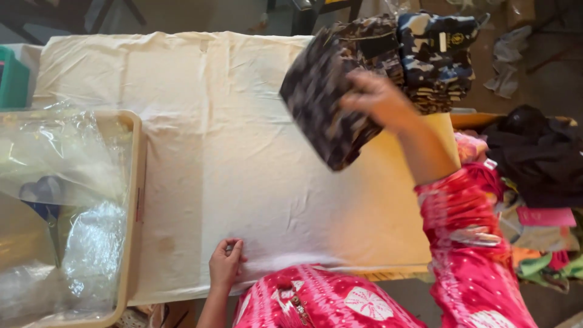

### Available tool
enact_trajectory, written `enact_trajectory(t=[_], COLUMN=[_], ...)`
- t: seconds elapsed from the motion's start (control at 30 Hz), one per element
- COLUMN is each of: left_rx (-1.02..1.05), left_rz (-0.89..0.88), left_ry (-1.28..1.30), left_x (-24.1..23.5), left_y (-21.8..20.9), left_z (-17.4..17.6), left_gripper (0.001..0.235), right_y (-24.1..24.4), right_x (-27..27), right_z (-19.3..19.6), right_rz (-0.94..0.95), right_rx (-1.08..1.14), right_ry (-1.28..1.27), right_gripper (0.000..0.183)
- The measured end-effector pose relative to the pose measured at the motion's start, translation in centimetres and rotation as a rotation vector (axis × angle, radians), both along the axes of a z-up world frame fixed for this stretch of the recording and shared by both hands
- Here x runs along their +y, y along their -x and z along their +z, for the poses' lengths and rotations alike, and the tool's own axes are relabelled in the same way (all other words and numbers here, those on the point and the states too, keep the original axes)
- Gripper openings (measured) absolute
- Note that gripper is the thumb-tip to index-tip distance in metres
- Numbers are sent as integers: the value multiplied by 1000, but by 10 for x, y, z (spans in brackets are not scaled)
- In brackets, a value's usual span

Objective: The person repeatedly takes camouflage-patterned pants from a cardboard box, unfolds them on a table, and folds them neatly. The folded pants are then placed in a stack on the table. The person also briefly handles a red garment from the box.

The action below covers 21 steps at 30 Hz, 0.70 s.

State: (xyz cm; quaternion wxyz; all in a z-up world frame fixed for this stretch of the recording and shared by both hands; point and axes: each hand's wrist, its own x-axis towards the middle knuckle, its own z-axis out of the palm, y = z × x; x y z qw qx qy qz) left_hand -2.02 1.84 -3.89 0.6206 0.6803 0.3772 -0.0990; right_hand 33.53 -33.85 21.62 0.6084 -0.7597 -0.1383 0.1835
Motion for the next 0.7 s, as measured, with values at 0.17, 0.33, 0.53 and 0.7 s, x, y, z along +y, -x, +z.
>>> enact_trajectory(t=[0.17,0.33,0.53,0.7], left_rx=[-3,85,89,120], left_rz=[63,83,84,82], left_ry=[-48,-144,-249,-304], left_x=[-10,-20,-29,-35], left_y=[1,-1,-2,-3], left_z=[4,22,30,33], left_gripper=[20,19,20,19], right_y=[-90,-116,-147,-145], right_x=[-82,-89,-128,-115], right_z=[20,25,-59,-35], right_rz=[-195,-162,-547,-465], right_rx=[-306,-5,282,214], right_ry=[8,-452,171,153], right_gripper=[59,72,80,73])
